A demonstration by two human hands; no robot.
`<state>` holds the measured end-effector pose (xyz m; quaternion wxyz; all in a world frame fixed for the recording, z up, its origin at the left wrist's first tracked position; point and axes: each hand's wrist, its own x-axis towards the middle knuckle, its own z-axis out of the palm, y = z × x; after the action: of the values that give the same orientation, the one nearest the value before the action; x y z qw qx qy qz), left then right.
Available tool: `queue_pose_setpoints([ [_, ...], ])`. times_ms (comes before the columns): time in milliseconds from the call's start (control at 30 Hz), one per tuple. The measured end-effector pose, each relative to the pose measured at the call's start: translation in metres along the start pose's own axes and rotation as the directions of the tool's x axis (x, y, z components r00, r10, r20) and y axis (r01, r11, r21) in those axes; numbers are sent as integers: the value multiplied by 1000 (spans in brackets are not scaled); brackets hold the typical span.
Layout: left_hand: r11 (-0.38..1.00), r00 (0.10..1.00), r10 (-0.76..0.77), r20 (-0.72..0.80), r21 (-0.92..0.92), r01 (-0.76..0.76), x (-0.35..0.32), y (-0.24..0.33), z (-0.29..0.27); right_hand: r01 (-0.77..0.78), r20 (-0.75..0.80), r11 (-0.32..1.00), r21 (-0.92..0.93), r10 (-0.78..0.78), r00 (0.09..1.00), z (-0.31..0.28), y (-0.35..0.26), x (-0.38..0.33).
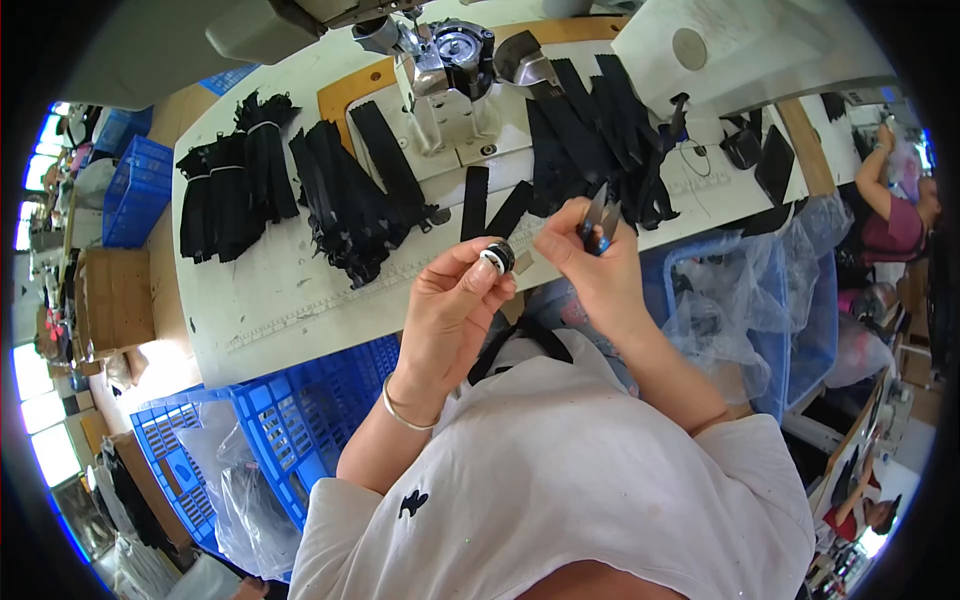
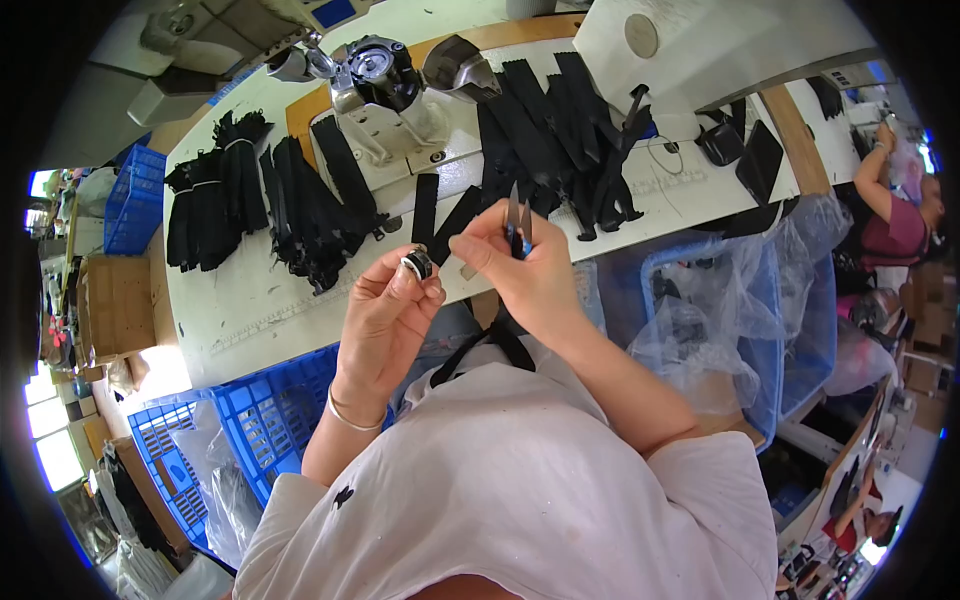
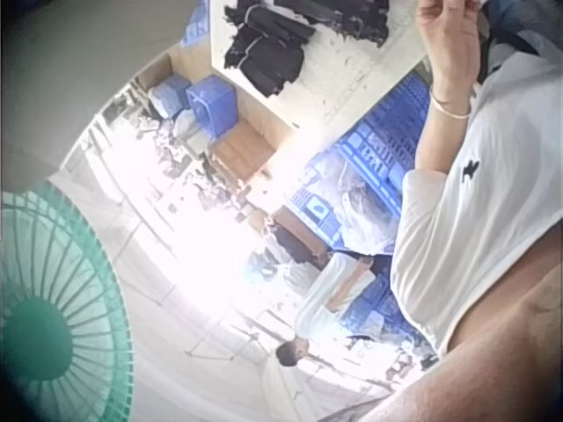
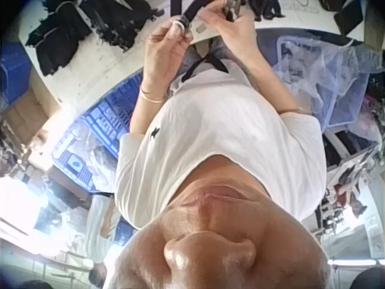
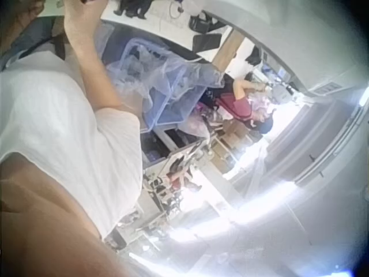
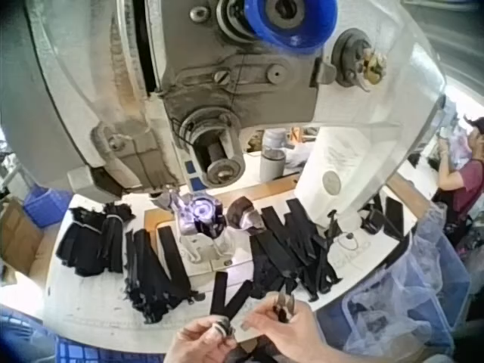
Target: Operating an industrial sewing or punching machine to process shoe components, followed by bundling and bagging them.
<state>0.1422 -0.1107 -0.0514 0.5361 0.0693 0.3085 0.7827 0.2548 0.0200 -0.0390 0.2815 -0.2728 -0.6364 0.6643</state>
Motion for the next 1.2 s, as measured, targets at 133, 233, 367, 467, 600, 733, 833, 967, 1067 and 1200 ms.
queue_pose_setpoints([
  [133, 939, 999, 8, 41, 342, -21, -1, 2, 7, 389, 131, 894, -221, -368, 921, -7, -22, 19],
  [233, 770, 988, 140, 66, 620, -151, -6, 13, 30, 281, 150, 949, -145, -260, 954, 1, -36, 21],
  [367, 391, 848, 465, 254, 800, -454, -2, 19, 33, 36, 95, 991, -128, -24, 995, 2, -20, 22],
  [467, 623, 855, 476, 207, 607, -493, 0, 18, 29, -93, 177, 983, -157, 121, 977, 6, -14, 12],
  [600, 663, 845, 492, 211, 538, -521, 6, 20, 26, 146, 209, 965, -219, -99, 973, 7, -38, 14],
  [733, 723, 868, 465, 171, 493, -484, 14, 29, 36, 443, 235, 885, -143, -405, 884, 12, -45, 29],
  [833, 874, 950, 302, 79, 376, -309, 30, 30, 37, 510, 186, 800, -316, -475, 860, 13, -66, 54],
  [967, 911, 946, 313, 81, 255, -323, 57, 33, 45, 703, 163, 296, -647, -846, 507, 22, -75, 118],
  [1067, 926, 948, 311, 66, 203, -318, 67, 30, 46, 714, 398, 93, -694, -776, 489, 12, -72, 133],
  [1200, 938, 967, 253, 25, 239, -251, 68, 30, 46, 766, 619, -219, -605, -734, 279, -3, -78, 150],
])
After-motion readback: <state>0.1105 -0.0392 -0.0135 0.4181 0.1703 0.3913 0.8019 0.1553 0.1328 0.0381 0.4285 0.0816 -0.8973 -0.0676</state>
